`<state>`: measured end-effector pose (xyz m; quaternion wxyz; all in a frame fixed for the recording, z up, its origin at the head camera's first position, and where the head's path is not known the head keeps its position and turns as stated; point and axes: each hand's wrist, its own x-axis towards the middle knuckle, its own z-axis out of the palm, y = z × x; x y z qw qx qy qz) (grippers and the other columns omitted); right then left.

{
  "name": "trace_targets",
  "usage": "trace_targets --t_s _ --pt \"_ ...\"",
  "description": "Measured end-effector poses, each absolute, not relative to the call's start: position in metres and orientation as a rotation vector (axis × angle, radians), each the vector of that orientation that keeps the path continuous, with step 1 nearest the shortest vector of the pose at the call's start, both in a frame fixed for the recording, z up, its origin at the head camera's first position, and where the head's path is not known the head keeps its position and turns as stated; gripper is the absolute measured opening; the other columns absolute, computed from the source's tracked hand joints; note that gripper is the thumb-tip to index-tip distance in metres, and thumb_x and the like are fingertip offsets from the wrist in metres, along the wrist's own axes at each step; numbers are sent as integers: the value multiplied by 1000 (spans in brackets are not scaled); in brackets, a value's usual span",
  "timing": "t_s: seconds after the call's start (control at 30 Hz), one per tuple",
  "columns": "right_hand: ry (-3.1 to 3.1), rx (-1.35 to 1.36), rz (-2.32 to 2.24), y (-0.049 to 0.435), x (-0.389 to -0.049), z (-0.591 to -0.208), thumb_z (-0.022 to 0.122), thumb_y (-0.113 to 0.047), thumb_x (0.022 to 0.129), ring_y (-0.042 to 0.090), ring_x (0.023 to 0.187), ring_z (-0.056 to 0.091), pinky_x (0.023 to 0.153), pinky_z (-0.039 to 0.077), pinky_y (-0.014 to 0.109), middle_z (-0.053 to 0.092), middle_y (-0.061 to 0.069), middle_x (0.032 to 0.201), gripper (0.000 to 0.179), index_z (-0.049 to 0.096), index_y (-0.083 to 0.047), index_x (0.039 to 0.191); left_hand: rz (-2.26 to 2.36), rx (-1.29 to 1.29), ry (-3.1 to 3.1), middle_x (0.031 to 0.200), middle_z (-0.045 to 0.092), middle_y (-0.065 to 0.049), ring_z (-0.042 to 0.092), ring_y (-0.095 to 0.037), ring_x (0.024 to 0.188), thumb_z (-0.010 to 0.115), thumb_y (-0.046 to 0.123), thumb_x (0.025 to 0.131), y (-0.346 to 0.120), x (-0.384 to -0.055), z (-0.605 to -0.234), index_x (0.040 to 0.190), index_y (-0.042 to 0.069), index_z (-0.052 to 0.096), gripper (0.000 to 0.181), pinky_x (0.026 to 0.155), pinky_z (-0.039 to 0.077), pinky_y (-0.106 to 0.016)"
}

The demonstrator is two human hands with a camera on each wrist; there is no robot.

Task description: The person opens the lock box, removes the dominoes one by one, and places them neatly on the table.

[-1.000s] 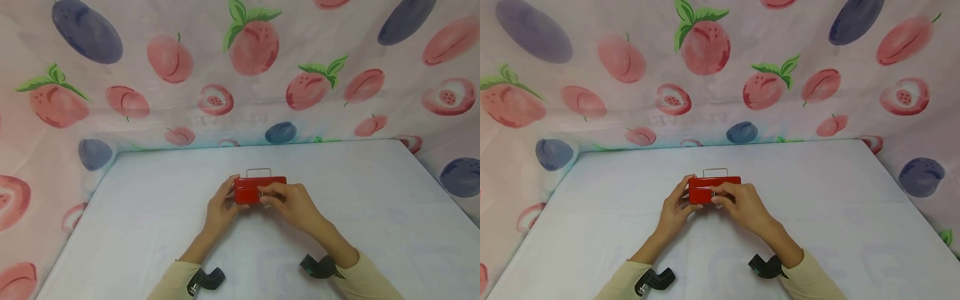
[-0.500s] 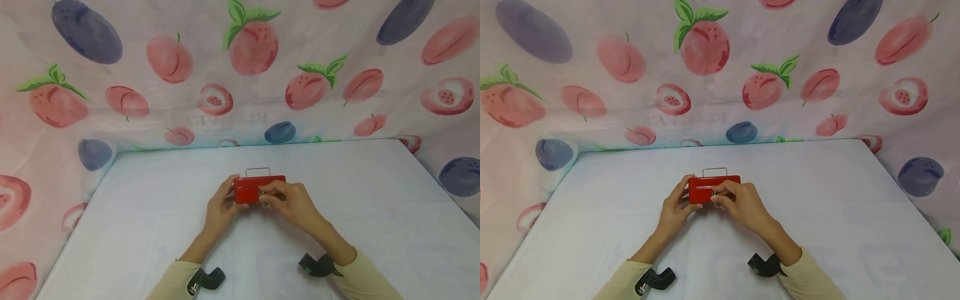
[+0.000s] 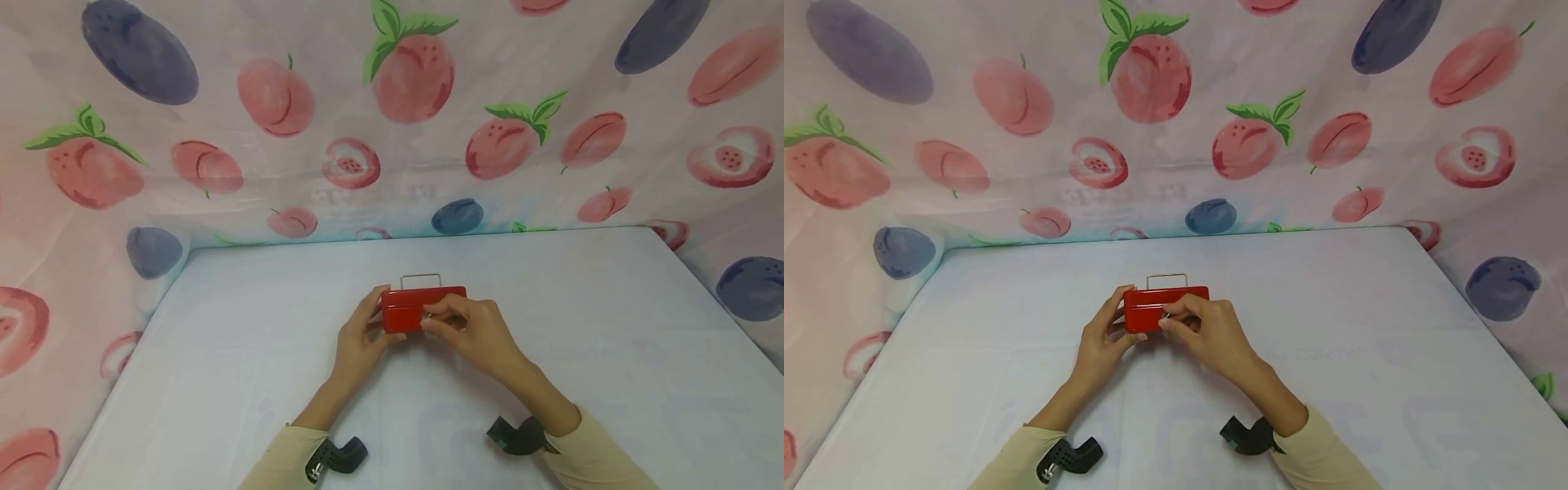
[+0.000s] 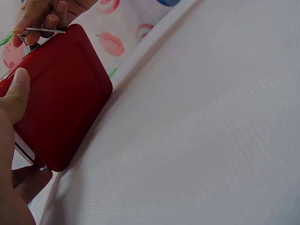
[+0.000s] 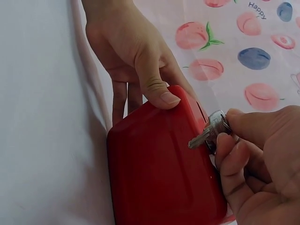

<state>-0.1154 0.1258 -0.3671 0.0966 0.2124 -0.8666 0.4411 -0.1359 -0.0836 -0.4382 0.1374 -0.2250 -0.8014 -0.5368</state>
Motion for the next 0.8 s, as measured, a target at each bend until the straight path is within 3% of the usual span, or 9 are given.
trace_targets --t_s 0.33,0.53,0.8 --pt "-2563 544 1321 123 -113 -366 80 -11 77 12 72 67 69 57 26 73 4 91 23 73 -6 99 -1545 -654 -2310 141 49 -5 54 -21 119 79 14 79 -84 -136 -438 143 24 42 75 90 51 -42" --pt "-2550 532 1330 122 -113 -366 80 -13 78 10 70 66 68 56 24 73 3 91 22 74 -7 98 -1534 -659 -2298 140 50 -9 55 -23 118 79 13 78 -84 -136 -439 143 20 42 75 88 51 -45" --pt "-2534 523 1363 122 -112 -368 78 -13 80 8 67 65 66 56 23 73 2 87 16 74 -6 94 -1543 -642 -2309 140 50 -8 55 -24 118 80 12 77 -83 -136 -439 144 25 42 78 88 51 -46"
